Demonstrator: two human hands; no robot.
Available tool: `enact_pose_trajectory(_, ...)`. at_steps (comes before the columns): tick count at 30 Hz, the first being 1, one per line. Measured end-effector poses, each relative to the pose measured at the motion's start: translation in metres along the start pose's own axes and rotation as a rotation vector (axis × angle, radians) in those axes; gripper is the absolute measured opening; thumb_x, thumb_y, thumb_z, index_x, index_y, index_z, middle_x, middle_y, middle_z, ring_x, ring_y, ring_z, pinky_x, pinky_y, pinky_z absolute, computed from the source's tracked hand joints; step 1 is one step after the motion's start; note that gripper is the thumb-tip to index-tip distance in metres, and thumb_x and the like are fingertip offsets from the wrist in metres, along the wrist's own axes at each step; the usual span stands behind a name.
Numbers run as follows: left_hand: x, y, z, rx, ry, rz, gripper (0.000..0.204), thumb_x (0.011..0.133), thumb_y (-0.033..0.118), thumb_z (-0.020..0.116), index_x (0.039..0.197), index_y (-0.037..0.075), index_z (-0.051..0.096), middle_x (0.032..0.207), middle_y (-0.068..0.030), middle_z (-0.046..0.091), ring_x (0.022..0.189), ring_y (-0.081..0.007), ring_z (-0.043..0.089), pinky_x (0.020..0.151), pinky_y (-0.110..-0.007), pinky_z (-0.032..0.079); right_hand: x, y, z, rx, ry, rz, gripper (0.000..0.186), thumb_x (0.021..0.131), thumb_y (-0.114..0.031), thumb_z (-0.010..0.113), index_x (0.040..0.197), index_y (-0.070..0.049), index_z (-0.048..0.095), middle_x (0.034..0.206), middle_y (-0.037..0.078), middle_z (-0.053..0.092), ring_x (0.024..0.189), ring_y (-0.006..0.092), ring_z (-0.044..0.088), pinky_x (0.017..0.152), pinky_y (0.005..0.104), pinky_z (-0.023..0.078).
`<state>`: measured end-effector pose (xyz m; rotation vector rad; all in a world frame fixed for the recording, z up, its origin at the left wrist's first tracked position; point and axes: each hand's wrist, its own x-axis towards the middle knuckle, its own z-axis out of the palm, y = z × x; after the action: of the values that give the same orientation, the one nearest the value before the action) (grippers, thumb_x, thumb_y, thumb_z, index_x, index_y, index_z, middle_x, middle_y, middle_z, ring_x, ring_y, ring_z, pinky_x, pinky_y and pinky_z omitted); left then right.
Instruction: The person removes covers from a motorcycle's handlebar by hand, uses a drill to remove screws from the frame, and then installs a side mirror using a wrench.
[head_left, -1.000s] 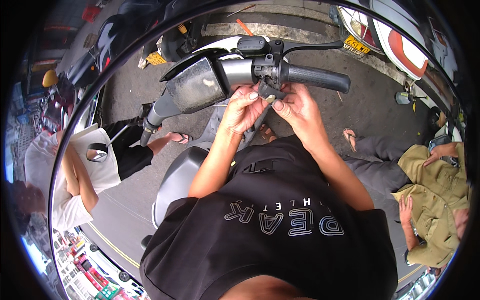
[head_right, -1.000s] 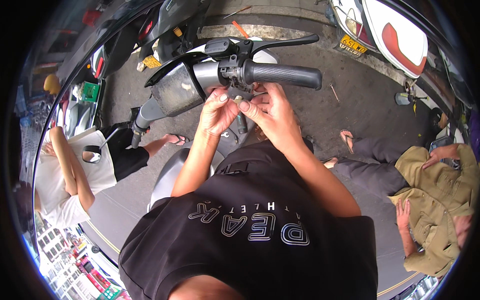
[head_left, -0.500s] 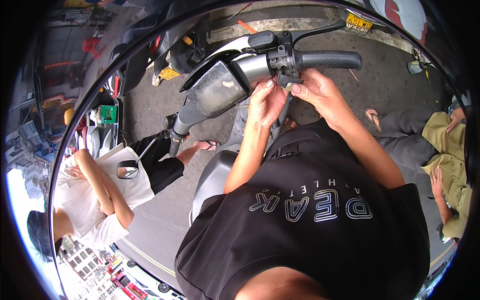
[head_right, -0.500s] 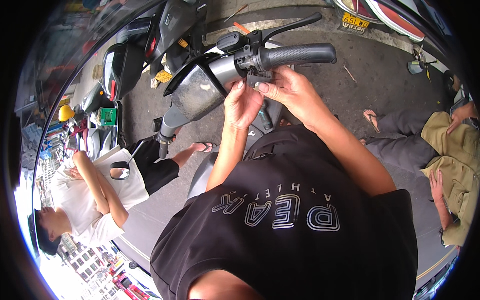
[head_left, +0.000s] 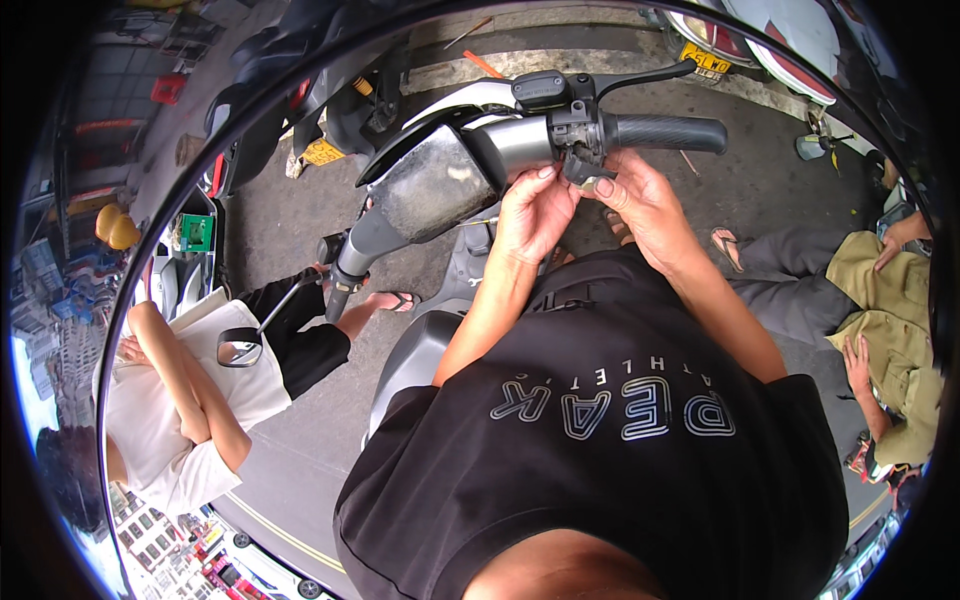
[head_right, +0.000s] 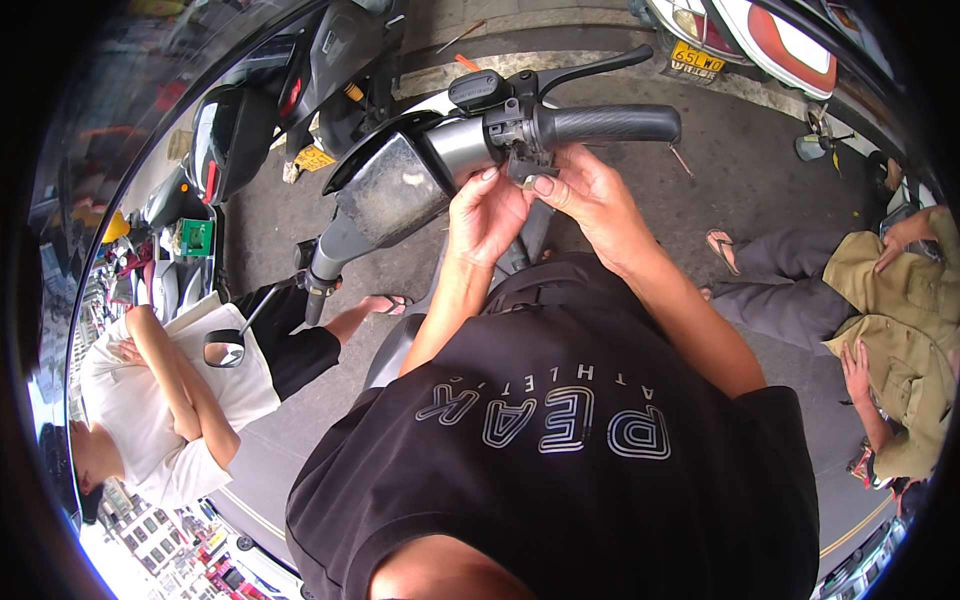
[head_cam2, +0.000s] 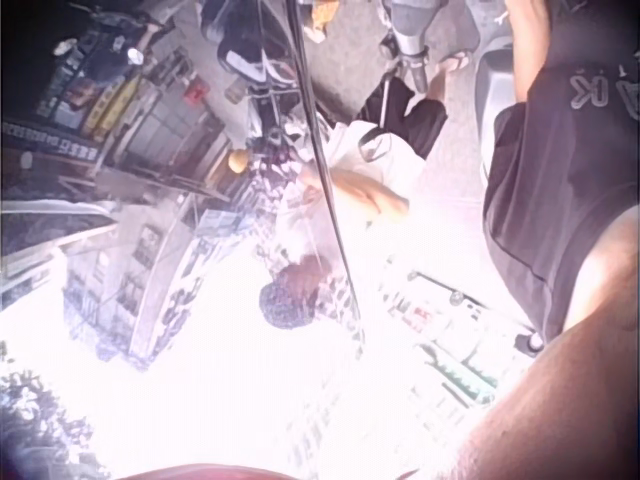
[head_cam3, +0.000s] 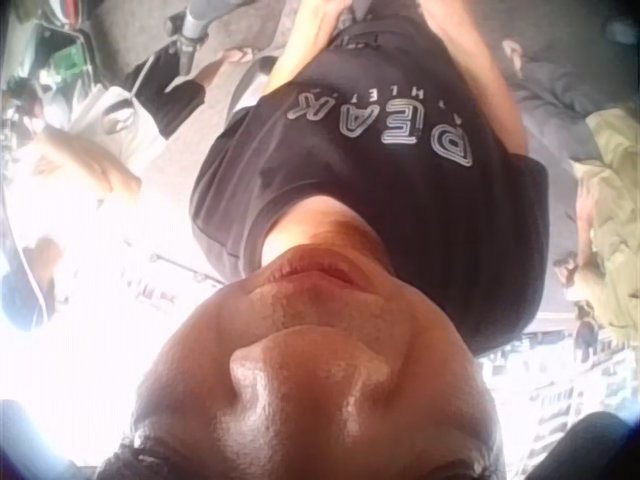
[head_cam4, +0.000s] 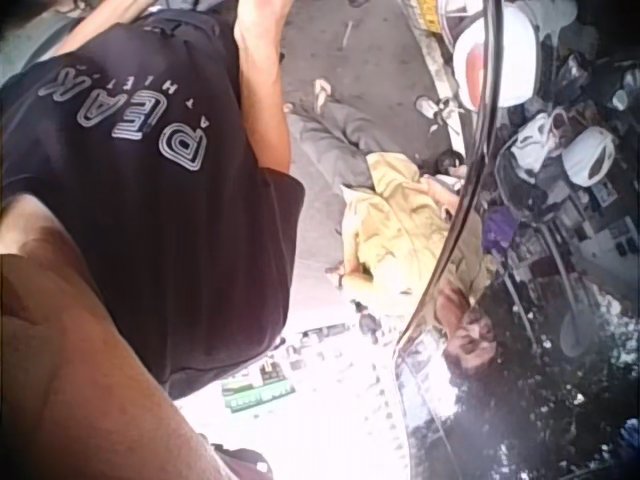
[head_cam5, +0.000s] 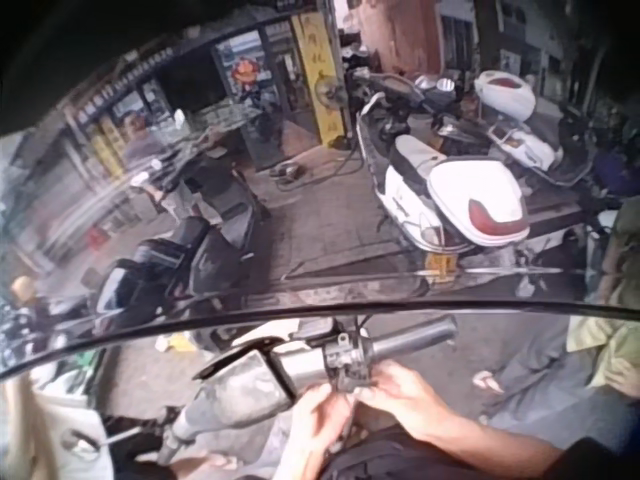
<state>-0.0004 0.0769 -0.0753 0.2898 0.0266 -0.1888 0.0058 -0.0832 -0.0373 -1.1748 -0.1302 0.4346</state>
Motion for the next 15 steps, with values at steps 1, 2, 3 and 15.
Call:
enact_pose_trajectory(1,0.001,0.000,-0.003,0.002,-0.005,-0.038,0.035,0.085,0.005,0.062,0.120,0.004,0.059,0.119,-0.0099,0.063,0.115,-0.0237,0.056,0.103,-0.041,0.042,0.000,0.002,-0.001,0.027,0.004,-0.011,0.046,0.093,-0.020,0.066,0.129,0.003,0.049,0.121,0.012,0.060,0.109,0.0185,0.059,0.096,0.0324,0.044)
enact_pose_trajectory(2,0.001,0.001,-0.005,0.008,-0.006,-0.077,0.035,0.085,0.006,0.062,0.120,0.004,0.059,0.118,-0.0098,0.063,0.113,-0.0240,0.056,0.101,-0.041,0.043,-0.001,0.002,-0.001,0.029,0.009,-0.013,0.046,0.093,-0.020,0.066,0.129,0.003,0.049,0.121,0.012,0.060,0.109,0.0185,0.059,0.096,0.0324,0.044)
enact_pose_trajectory(3,0.001,0.002,-0.006,0.009,-0.007,-0.084,0.035,0.085,0.006,0.062,0.120,0.004,0.059,0.118,-0.0098,0.063,0.113,-0.0240,0.056,0.101,-0.041,0.043,-0.001,0.002,-0.001,0.059,0.009,-0.001,0.046,0.093,-0.019,0.066,0.129,0.003,0.049,0.121,0.012,0.060,0.109,0.0186,0.059,0.097,0.0323,0.044)
enact_pose_trajectory(15,0.001,0.006,-0.007,0.021,-0.004,-0.119,0.047,0.083,0.011,0.064,0.128,0.006,0.055,0.128,-0.0090,0.059,0.120,-0.0261,0.053,0.104,-0.042,0.040,-0.006,-0.002,0.010,-0.047,0.079,-0.044,0.050,0.088,-0.011,0.070,0.130,0.002,0.048,0.115,0.011,0.062,0.107,0.0171,0.060,0.095,0.0314,0.046)
